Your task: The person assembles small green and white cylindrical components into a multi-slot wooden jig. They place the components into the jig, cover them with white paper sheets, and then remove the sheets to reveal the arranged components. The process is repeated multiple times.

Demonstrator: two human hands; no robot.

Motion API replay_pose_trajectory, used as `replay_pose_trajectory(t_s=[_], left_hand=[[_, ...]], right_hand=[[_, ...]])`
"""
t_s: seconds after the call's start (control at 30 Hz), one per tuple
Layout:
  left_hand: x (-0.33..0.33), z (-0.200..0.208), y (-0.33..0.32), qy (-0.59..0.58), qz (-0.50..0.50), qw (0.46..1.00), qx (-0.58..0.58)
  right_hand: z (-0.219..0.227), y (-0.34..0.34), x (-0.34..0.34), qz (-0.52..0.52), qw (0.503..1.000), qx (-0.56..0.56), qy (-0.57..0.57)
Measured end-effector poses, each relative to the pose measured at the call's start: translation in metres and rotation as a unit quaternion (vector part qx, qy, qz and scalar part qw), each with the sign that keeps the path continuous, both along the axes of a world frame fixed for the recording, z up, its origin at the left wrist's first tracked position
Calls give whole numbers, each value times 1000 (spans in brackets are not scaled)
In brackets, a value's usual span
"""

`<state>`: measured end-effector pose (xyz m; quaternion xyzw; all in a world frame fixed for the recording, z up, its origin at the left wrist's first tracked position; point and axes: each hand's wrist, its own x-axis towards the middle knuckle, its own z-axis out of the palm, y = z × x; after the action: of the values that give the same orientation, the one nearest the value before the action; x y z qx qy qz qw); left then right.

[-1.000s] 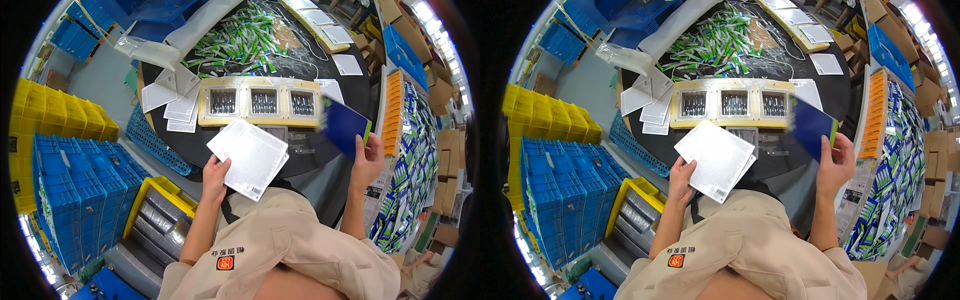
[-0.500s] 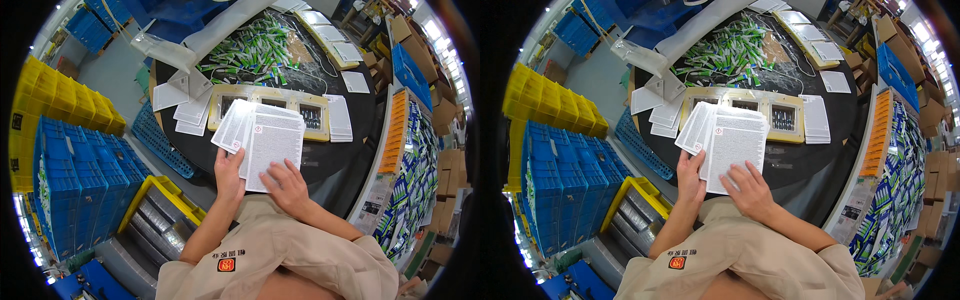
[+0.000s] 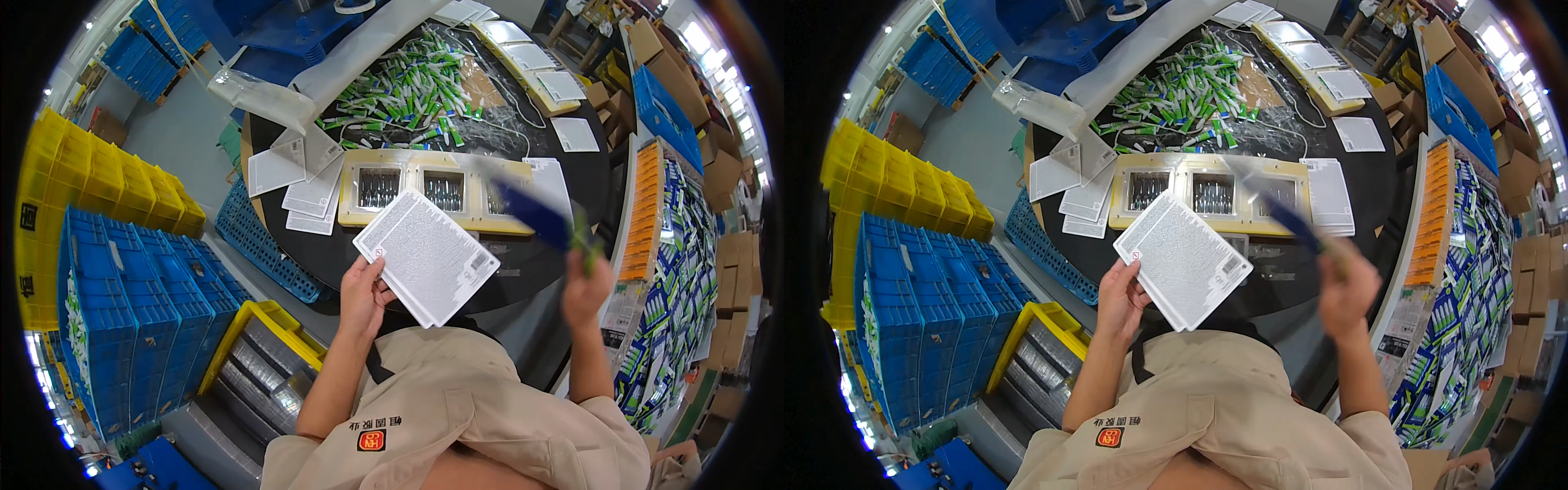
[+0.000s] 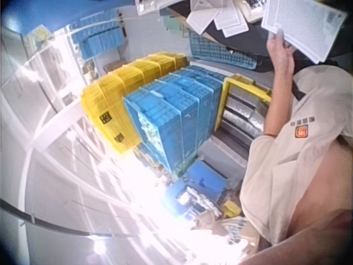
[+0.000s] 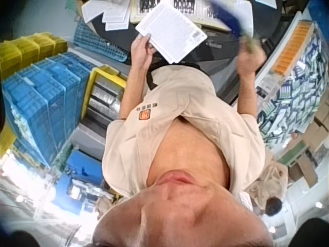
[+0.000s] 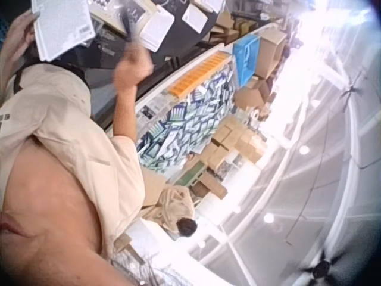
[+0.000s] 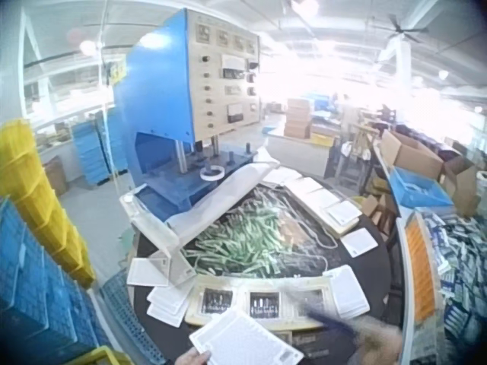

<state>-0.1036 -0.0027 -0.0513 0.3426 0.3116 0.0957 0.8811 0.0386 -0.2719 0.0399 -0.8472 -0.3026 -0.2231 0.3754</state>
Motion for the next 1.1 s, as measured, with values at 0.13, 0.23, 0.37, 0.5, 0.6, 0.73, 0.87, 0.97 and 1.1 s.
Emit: replay_pose_trajectory(t_s=[0.13, 0.23, 0.37, 0.5, 0.6, 0.73, 0.87, 0.97, 1.1], left_hand=[[8, -9, 7, 8, -93, 995, 31], [19, -11, 1, -8, -109, 994, -6], [30, -7, -8, 15, -81, 992, -95], [31, -7, -16, -15, -67, 989, -128], [30, -7, -19, 13, -101, 990, 102], [27, -5, -27, -28, -94, 968, 230], [10, -7, -67, -11, -255, 894, 368], [4, -8, -73, -5, -242, 918, 313], [41, 1, -33, -10, -329, 867, 375]], right_hand=[[12, -4, 14, -140, 987, 12, -83], [-4, 14, 1, 182, 958, -65, -211], [-34, 34, -39, 356, 867, -276, -214], [-43, 35, -56, 359, 878, -290, -127], [-32, 24, -58, 379, 889, -257, 6], [-30, 12, -64, 115, 970, 105, 189], [-80, 52, -102, -66, 774, 350, 524], [-101, 54, -118, -47, 758, 358, 544], [-65, 18, -74, -25, 732, 379, 566]])
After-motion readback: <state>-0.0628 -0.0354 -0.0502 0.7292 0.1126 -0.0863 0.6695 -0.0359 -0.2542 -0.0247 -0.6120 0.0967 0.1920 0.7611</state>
